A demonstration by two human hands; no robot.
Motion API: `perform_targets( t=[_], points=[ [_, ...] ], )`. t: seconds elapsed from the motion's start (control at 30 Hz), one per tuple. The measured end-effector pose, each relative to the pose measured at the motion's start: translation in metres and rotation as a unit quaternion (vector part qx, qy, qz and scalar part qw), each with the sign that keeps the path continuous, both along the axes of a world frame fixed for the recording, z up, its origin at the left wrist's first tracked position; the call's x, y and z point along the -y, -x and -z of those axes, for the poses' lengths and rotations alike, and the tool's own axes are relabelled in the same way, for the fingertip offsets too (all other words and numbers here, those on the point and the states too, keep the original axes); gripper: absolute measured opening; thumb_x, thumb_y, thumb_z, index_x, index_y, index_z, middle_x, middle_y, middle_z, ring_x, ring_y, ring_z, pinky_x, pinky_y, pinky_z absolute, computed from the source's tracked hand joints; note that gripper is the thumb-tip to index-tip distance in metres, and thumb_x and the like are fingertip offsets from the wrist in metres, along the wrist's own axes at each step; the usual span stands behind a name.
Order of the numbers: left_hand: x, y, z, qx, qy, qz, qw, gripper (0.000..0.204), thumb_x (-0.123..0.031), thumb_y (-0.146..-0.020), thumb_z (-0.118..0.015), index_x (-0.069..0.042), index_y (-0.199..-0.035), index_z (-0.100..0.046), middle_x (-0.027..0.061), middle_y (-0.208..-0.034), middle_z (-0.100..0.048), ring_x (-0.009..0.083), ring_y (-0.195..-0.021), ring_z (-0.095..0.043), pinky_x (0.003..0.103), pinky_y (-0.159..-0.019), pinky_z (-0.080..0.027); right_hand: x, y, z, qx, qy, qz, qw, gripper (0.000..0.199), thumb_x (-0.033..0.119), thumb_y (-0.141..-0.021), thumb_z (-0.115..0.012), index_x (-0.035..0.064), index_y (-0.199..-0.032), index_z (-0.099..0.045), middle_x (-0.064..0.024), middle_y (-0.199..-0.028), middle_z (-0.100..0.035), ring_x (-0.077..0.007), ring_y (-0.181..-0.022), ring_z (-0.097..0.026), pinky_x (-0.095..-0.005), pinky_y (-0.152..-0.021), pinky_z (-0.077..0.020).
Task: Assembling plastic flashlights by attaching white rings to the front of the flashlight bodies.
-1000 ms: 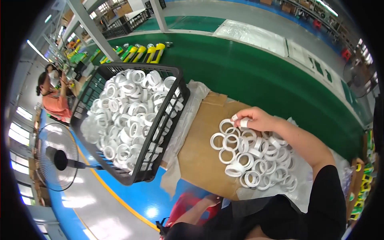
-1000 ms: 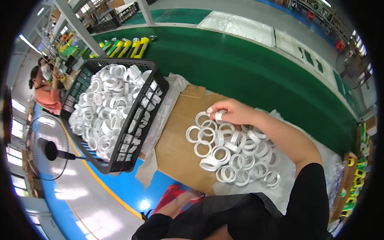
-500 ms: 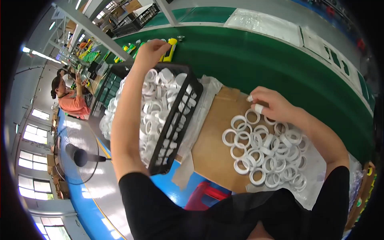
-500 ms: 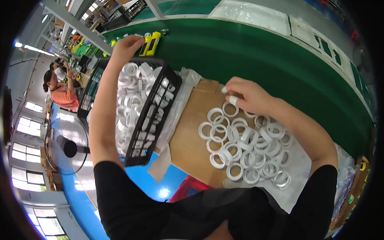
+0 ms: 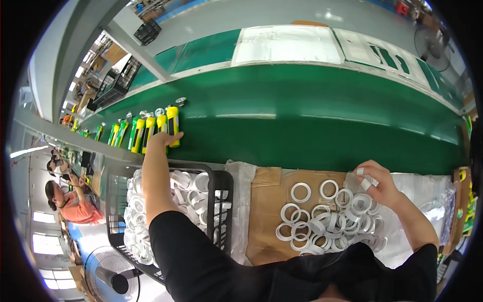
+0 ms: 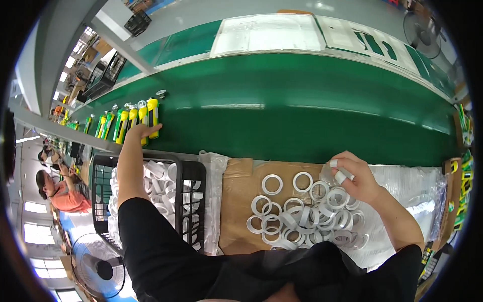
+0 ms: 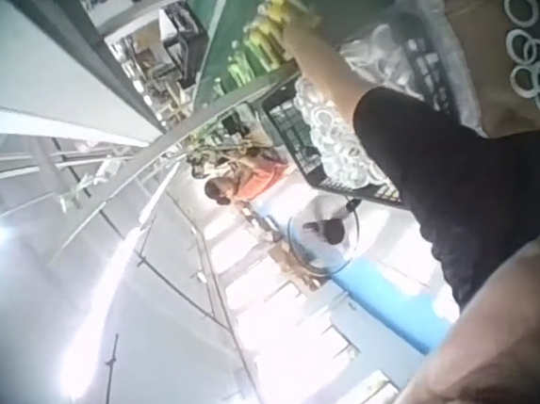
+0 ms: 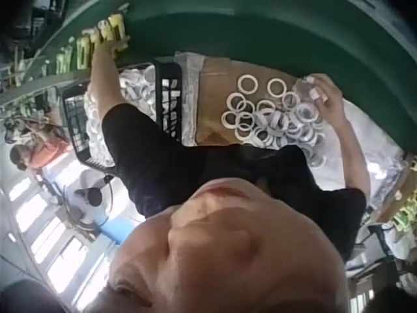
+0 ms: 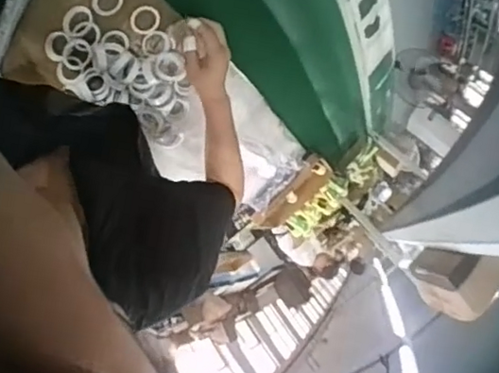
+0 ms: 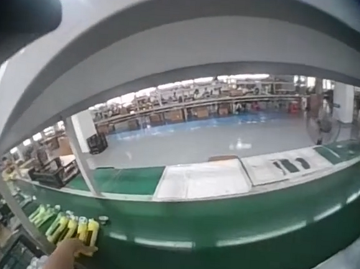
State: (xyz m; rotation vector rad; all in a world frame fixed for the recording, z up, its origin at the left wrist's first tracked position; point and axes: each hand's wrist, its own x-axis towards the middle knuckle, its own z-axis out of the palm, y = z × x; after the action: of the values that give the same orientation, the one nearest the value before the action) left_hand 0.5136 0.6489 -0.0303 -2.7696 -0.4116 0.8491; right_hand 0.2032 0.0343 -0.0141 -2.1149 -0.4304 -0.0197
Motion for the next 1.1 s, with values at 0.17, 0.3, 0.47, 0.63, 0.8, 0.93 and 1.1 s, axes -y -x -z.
perform_targets(
  t=[0.17,0.3,0.47,0.63,0.8,0.93,1.1],
  points=[
    [0.038,0.019,-0.013,0.005,0.032,-0.005,0.999,0.086,-0.073,-0.069,-0.064,0.002,-0.112,-0.066,0.0196,-0.106,-0.067,0.0287,-0.099,-0.065,0.039,-0.078,-0.054,0.009,0.019,-0.002,-0.017,0.009,0.043,0.999,0.02,-0.005,-0.084,-0.062,0.0024,-0.102,-0.062,-0.0126,-0.103,-0.062,-0.0271,-0.091,-0.061,-0.0333,-0.078,-0.0492],
    [0.063,0.026,-0.041,0.118,0.345,-0.18,0.913,0.067,-0.06,-0.069,-0.073,-0.006,-0.109,-0.066,0.0099,-0.099,-0.065,0.018,-0.088,-0.062,0.035,-0.07,-0.055,0.018,0.02,0.011,0.062,-0.053,0.002,0.997,0.017,-0.001,-0.086,-0.062,0.0025,-0.102,-0.065,-0.0129,-0.108,-0.063,-0.0278,-0.095,-0.061,-0.0357,-0.081,-0.0487],
    [0.263,0.103,-0.093,0.18,0.601,-0.005,0.779,0.059,-0.055,-0.077,-0.071,-0.005,-0.108,-0.065,0.0048,-0.095,-0.064,0.0142,-0.084,-0.061,0.031,-0.075,-0.053,0.03,-0.005,-0.005,0.021,-0.226,0.062,0.972,0.033,0.02,-0.101,-0.048,-0.0021,-0.124,-0.056,-0.0085,-0.111,-0.063,-0.0159,-0.098,-0.061,-0.0305,-0.087,-0.0481],
    [0.439,0.248,-0.129,0.198,0.559,0.267,0.76,0.052,-0.05,-0.074,-0.075,0.0,-0.09,-0.072,0.0093,-0.086,-0.061,0.0196,-0.085,-0.06,0.03,-0.075,-0.048,0.048,0.036,-0.085,-0.083,-0.341,0.11,0.93,0.057,0.042,-0.091,-0.062,-0.0025,-0.125,-0.052,-0.0121,-0.119,-0.059,-0.0191,-0.11,-0.057,-0.0324,-0.094,-0.0481],
    [0.551,0.38,-0.077,0.242,0.553,0.36,0.711,0.046,-0.045,-0.074,-0.077,0.0,-0.085,-0.072,0.0193,-0.088,-0.06,0.0295,-0.083,-0.059,0.036,-0.074,-0.048,0.115,0.116,-0.057,-0.086,-0.501,0.17,0.844,0.043,0.03,-0.085,-0.07,0.0043,-0.117,-0.057,-0.0074,-0.104,-0.064,-0.0193,-0.097,-0.063,-0.0348,-0.089,-0.0499],
    [0.598,0.421,-0.022,0.228,0.567,0.324,0.722,0.032,-0.036,-0.079,-0.075,-0.005,-0.087,-0.074,0.0191,-0.094,-0.06,0.0301,-0.087,-0.06,0.036,-0.076,-0.049,0.179,0.201,-0.028,-0.063,-0.552,0.25,0.793,0.039,0.027,-0.085,-0.068,0.0051,-0.115,-0.055,-0.0067,-0.089,-0.062,-0.0191,-0.084,-0.063,-0.0348,-0.078,-0.0523],
    [0.649,0.416,0.009,0.257,0.51,0.394,0.72,0.02,-0.027,-0.08,-0.072,-0.009,-0.089,-0.075,0.0182,-0.103,-0.058,0.0313,-0.094,-0.059,0.037,-0.081,-0.049,0.24,0.317,-0.01,-0.118,-0.525,0.247,0.806,0.059,0.04,-0.089,-0.065,0.0059,-0.131,-0.041,-0.0068,-0.08,-0.057,-0.017,-0.073,-0.059,-0.0357,-0.069,-0.053]
  ],
)
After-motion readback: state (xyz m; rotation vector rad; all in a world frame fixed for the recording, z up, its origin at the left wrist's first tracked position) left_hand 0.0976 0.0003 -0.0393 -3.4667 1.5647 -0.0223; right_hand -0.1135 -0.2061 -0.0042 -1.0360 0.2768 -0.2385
